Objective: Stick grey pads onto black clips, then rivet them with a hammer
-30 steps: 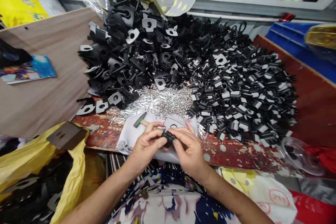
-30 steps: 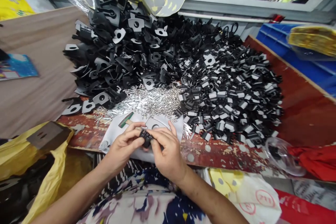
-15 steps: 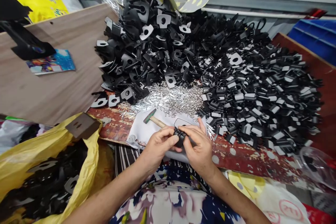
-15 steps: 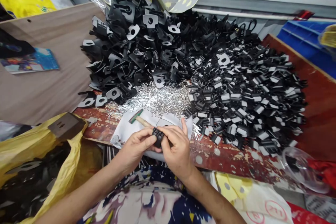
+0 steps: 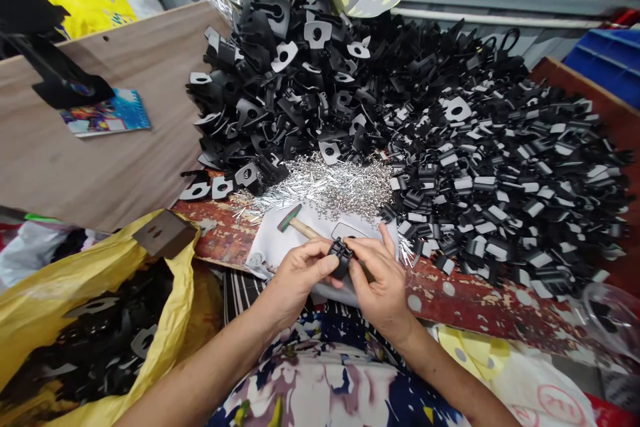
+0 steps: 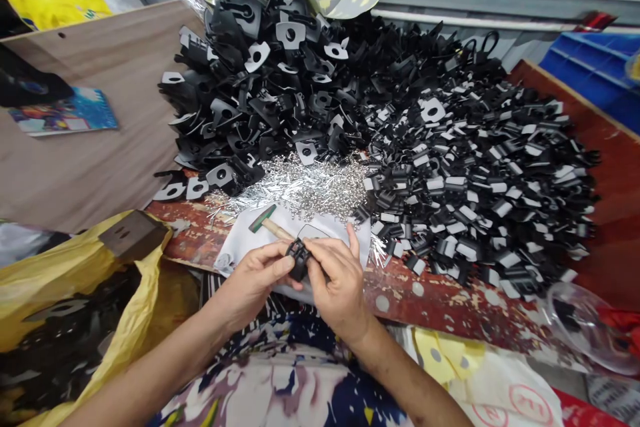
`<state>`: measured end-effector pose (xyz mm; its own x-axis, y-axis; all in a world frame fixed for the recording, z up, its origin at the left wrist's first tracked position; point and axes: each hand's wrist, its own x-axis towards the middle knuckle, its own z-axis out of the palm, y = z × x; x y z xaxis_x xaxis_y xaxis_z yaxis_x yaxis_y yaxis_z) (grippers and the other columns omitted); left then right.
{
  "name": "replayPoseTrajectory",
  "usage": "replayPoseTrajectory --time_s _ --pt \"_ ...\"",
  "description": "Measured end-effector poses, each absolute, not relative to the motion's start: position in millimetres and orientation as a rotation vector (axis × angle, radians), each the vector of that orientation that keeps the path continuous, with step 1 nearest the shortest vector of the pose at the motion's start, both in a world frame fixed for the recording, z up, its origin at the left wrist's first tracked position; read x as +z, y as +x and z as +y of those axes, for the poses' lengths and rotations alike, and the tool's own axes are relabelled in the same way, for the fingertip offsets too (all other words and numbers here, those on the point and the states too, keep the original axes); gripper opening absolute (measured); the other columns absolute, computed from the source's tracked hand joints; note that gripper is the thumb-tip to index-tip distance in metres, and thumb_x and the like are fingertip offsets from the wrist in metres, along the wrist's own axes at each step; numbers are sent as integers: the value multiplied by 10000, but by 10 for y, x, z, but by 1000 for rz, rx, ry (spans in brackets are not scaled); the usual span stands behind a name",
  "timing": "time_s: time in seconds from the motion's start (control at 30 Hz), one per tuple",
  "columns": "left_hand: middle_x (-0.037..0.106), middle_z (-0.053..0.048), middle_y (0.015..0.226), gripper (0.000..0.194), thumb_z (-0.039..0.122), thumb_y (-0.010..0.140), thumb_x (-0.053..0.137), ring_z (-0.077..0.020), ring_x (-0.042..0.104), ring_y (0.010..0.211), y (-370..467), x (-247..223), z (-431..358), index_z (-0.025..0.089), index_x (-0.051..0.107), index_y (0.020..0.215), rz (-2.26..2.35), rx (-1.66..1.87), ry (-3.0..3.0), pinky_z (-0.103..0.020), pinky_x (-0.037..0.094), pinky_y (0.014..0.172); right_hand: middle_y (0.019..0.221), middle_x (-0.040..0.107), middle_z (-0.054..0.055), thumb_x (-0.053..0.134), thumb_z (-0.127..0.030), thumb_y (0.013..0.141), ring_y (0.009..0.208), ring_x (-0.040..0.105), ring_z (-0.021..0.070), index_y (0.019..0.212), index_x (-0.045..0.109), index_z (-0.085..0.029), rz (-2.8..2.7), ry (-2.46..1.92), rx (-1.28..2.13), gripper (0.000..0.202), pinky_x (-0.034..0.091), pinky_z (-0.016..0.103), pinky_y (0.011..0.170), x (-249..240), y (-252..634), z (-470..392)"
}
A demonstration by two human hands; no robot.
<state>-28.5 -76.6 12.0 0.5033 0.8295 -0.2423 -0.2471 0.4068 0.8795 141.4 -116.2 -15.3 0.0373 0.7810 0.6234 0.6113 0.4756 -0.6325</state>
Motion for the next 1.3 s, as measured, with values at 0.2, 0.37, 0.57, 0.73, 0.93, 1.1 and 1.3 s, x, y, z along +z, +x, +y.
replayPoseTrajectory --time_s 0.2,0.37,0.57,0.73,0.93,1.1,1.3 --pt "611 -36 946 312 456 803 826 -119 627 714 -336 72 -717 151 774 839 820 734 989 -233 571 659 1019 794 6 570 -99 953 932 729 202 1259 702 -308 -1704 -1214 268 394 234 652 1270 -176 1415 -1149" --pt "566 -34 880 336 480 806 810 -135 593 716 -367 13 -685 151 745 801 797 688 1039 -227 559 599 1013 792 18 621 -165 951 931 736 199 1155 758 -286 -1515 -1185 586 273 356 571 1239 -236 1383 -1190" --pt "534 -71 1081 377 517 785 808 -105 573 671 -351 -5 -646 145 751 771 910 732 1190 -221 532 524 1217 765 76 648 -333 970 1099 734 218 1266 716 -234 -1292 -1111 1189 320 591 360 979 -185 1461 -1232" --pt "489 -157 1421 349 514 825 754 -227 652 903 -486 68 -625 166 782 842 995 673 1350 -215 512 480 1031 800 44 593 -270 1000 992 716 216 1091 783 -249 -1612 -1474 715 212 540 387 937 -81 1970 -1038" --pt "541 -130 1519 207 406 839 760 -350 592 1260 -667 90 -579 204 804 824 1006 706 1608 -288 611 765 915 742 76 606 -195 975 916 641 254 913 728 -203 -2000 -1860 -11 137 441 411 902 -295 2375 -830" --pt "706 -96 1065 231 396 767 833 -186 662 812 -549 51 -626 179 802 838 976 737 1129 -278 610 676 879 750 57 596 -215 967 864 673 230 872 693 -211 -1742 -1750 157 137 477 390 882 -318 2390 -835" --pt "617 3 780 337 459 748 859 -120 644 635 -158 78 -670 158 722 810 836 678 980 -235 544 645 1159 781 88 731 -417 911 1060 743 254 879 698 -218 -1130 -1197 1005 204 585 432 937 -29 2051 -946"
